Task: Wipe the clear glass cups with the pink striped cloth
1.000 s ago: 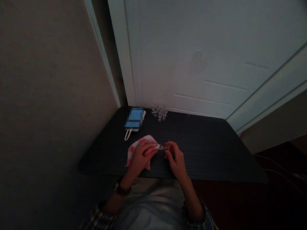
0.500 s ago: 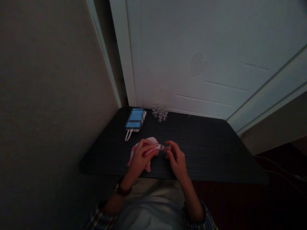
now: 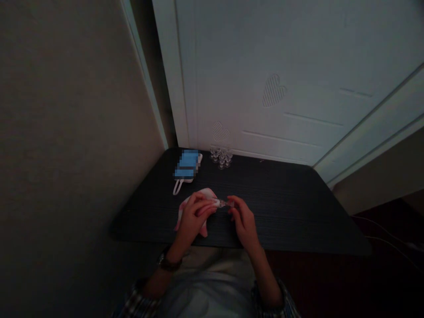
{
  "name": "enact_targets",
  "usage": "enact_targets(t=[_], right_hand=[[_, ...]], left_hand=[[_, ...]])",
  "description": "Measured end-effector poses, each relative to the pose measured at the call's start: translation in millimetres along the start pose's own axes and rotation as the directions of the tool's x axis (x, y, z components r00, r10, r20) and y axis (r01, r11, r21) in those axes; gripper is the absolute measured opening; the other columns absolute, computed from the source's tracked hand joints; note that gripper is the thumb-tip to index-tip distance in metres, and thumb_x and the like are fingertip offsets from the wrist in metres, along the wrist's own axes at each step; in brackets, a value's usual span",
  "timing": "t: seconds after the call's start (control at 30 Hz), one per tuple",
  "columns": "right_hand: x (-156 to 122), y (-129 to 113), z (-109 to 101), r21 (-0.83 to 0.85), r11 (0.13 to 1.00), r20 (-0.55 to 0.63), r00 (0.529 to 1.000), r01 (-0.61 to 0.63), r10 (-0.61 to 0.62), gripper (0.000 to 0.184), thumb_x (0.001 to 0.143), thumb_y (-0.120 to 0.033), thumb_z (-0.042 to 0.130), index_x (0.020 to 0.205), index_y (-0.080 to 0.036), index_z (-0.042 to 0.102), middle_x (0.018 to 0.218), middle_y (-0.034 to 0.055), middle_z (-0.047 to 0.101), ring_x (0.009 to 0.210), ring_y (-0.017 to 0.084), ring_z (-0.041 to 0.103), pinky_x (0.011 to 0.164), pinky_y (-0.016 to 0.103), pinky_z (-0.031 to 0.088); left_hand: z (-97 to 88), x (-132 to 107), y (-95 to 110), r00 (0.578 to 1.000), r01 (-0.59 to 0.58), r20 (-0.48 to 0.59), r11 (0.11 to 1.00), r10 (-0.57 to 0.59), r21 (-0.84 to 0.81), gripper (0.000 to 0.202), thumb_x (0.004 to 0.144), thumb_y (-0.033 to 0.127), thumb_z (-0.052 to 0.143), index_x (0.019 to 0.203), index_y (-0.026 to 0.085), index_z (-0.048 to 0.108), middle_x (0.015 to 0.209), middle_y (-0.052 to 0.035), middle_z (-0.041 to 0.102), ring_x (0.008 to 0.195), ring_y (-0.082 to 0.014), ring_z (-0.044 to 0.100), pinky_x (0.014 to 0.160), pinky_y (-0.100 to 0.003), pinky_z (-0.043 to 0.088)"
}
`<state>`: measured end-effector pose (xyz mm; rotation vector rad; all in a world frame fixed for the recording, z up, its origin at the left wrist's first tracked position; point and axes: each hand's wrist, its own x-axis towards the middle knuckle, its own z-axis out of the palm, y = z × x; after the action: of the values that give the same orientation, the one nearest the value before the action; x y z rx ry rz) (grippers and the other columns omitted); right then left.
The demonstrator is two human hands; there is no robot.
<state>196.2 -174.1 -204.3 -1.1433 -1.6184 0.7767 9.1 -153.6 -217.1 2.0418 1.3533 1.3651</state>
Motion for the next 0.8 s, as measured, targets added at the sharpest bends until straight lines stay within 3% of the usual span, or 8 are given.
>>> enact_targets(t=[0.3,0.47,0.8], right_hand=[[-0.2,-4.6,1.4,-0.007,0.999,-0.005,0.999,0.036,-0.037,0.028,0.095,-0.029,0.056,0.121,-0.019,0.058,0.122,0.0085,0.062,0.1,0.022,0.065,0.084,0.043,0.054],[0.1,-3.6,1.6,-0.016,1.0,-0.027,1.0,-0.004,0.003,0.03,0.095,-0.03,0.056,0.123,-0.019,0.057,0.12,0.0084,0.063,0.098,0.021,0.065,0.082,0.042,0.055],[0.5,0.7,0.0,-0.058,0.997,0.041,0.997,-0.057,0.059,0.025,0.095,-0.029,0.057,0.116,-0.017,0.06,0.114,0.0072,0.065,0.091,0.019,0.067,0.078,0.039,0.056]], left_hand=[[0.7,-1.3,-4.1,0.999,0.013,-0.031,1.0,-0.014,-0.007,0.028,0.092,0.031,0.059,0.117,0.018,0.06,0.119,-0.0087,0.062,0.099,-0.0222,0.064,0.083,-0.043,0.055],[-0.9,-1.5,-0.9,0.999,0.024,-0.032,0.999,-0.025,-0.023,0.028,0.092,0.03,0.059,0.117,0.017,0.059,0.118,-0.0085,0.063,0.097,-0.022,0.064,0.081,-0.042,0.055],[-0.9,-0.2,5.2,0.999,0.036,0.03,0.999,-0.034,-0.041,0.029,0.091,0.03,0.059,0.117,0.017,0.059,0.119,-0.0086,0.063,0.098,-0.0223,0.064,0.082,-0.043,0.055]])
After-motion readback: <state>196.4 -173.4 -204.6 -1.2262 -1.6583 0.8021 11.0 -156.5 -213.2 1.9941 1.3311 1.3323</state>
